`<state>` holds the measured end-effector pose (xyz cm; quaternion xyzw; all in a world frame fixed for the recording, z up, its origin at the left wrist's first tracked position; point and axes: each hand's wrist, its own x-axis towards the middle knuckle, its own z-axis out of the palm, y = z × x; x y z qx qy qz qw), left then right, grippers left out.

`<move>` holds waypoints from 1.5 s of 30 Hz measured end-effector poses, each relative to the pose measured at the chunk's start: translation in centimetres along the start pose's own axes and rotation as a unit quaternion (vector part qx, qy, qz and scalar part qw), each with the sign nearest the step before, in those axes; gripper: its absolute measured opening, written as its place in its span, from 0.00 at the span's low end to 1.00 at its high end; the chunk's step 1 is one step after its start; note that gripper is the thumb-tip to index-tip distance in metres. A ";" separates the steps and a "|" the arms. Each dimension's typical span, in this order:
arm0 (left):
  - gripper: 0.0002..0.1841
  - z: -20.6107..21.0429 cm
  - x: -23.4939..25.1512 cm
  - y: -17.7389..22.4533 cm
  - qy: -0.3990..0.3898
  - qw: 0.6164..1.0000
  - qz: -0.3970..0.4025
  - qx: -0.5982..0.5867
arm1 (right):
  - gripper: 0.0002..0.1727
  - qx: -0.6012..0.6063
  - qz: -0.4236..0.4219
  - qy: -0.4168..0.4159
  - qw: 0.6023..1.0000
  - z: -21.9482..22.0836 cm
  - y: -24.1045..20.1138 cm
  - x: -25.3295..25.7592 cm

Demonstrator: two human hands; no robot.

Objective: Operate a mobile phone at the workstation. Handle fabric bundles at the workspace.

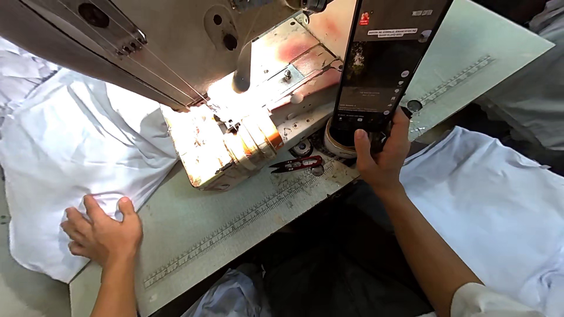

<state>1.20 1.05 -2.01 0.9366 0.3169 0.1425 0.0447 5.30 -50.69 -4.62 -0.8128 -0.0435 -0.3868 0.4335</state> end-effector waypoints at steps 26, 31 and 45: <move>0.42 -0.3 -0.2 0.2 -0.003 1.000 -0.001 0.000 | 0.33 0.018 -0.001 0.001 1.000 0.1 0.0 0.0; 0.42 -0.3 -0.1 0.3 -0.003 1.000 -0.004 0.000 | 0.33 0.013 0.001 -0.002 1.000 0.0 -0.1 0.0; 0.42 -0.2 -0.1 0.2 -0.004 1.000 -0.004 -0.001 | 0.33 0.000 -0.003 0.003 1.000 0.1 0.0 -0.1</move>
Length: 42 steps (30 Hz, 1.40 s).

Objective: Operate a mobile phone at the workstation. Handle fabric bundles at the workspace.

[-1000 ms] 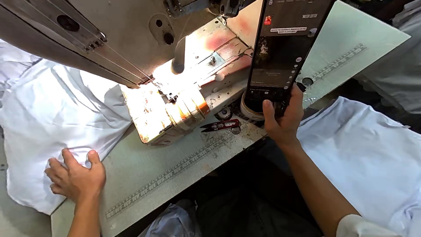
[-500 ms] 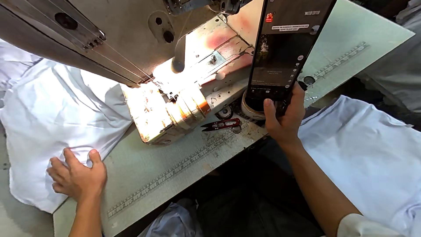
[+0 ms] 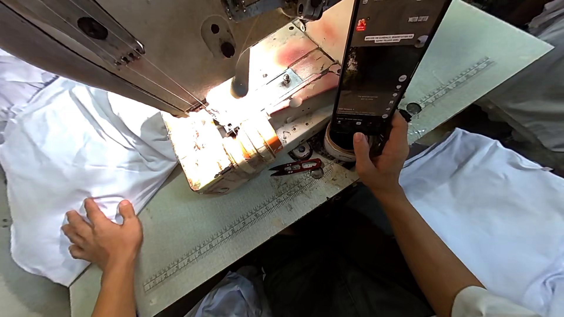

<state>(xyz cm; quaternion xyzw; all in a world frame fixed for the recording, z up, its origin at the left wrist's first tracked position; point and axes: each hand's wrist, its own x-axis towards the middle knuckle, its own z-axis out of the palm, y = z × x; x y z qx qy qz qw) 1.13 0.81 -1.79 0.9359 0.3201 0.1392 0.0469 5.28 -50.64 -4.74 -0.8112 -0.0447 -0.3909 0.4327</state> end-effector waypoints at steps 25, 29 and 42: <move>0.43 0.1 0.1 -0.1 -0.001 1.000 -0.002 0.007 | 0.33 0.003 -0.002 -0.002 1.000 0.0 0.0 0.0; 0.42 0.2 0.1 -0.2 0.004 1.000 0.001 0.000 | 0.33 0.002 0.000 0.000 1.000 0.0 0.0 0.0; 0.43 0.0 0.0 0.0 0.001 1.000 0.005 0.000 | 0.32 0.001 -0.005 0.001 1.000 0.0 0.0 0.1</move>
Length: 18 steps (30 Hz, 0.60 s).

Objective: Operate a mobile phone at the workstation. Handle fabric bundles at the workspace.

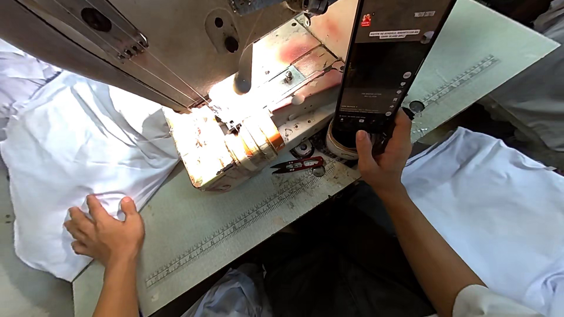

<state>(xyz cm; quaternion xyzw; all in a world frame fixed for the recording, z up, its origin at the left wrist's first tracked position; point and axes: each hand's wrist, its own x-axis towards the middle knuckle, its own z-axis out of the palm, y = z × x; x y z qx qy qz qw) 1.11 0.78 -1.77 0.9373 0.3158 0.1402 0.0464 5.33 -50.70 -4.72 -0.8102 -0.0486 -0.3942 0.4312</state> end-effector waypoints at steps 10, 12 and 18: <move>0.42 0.1 0.1 0.0 -0.001 1.000 -0.005 -0.001 | 0.33 0.011 0.005 0.000 1.000 0.0 0.0 0.0; 0.42 0.1 0.1 0.0 -0.002 1.000 -0.006 -0.001 | 0.33 0.009 0.003 0.000 1.000 0.0 0.0 0.0; 0.42 0.1 0.1 0.0 0.000 1.000 -0.001 -0.003 | 0.33 0.004 0.010 -0.005 1.000 0.0 -0.1 -0.1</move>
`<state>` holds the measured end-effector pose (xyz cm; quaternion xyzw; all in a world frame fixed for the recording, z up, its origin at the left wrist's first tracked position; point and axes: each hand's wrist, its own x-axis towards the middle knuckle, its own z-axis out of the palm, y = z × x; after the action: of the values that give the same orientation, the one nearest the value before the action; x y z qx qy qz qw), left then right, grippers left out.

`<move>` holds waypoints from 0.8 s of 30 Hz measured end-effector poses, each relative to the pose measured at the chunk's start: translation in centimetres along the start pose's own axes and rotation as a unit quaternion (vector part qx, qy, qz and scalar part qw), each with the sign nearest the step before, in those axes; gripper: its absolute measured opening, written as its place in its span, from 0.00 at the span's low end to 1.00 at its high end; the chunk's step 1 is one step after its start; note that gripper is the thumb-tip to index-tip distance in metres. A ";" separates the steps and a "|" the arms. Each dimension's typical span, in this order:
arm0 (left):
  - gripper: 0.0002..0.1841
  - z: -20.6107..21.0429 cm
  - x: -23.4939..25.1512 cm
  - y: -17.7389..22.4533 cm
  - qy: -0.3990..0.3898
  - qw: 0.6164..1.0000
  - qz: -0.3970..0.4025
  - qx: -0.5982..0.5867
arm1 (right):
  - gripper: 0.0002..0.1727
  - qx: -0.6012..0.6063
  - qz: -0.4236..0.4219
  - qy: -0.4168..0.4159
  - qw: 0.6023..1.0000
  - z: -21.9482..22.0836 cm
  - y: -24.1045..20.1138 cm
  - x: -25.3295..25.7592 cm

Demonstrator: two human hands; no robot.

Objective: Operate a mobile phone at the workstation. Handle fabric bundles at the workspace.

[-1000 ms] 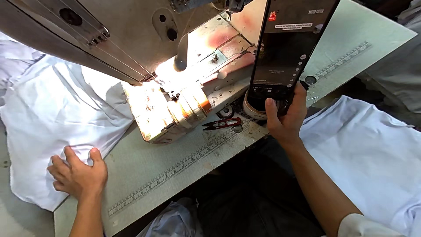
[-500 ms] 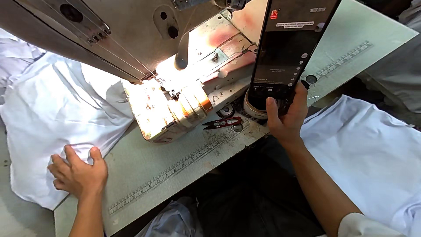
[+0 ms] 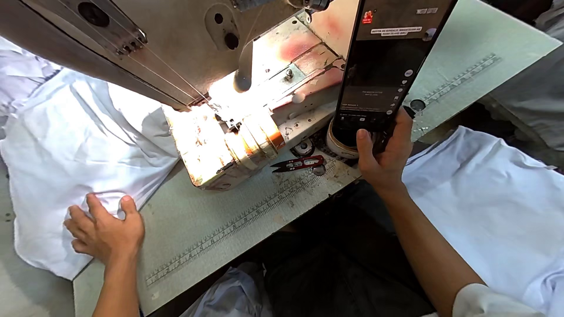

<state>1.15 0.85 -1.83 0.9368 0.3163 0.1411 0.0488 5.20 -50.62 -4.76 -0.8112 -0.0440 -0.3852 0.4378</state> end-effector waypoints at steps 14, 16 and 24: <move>0.42 0.1 0.1 -0.1 0.000 1.000 0.001 0.004 | 0.33 0.011 -0.005 0.003 1.000 0.0 0.0 0.0; 0.42 0.1 0.1 -0.1 0.001 1.000 -0.001 0.007 | 0.33 0.009 -0.010 0.004 1.000 0.1 0.0 0.1; 0.43 0.2 0.1 -0.2 0.002 1.000 0.000 0.009 | 0.33 0.002 -0.010 0.012 1.000 0.2 0.2 0.0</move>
<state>1.21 1.07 -1.97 0.9370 0.3175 0.1405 0.0397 5.40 -50.63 -4.98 -0.8051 -0.0474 -0.3990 0.4363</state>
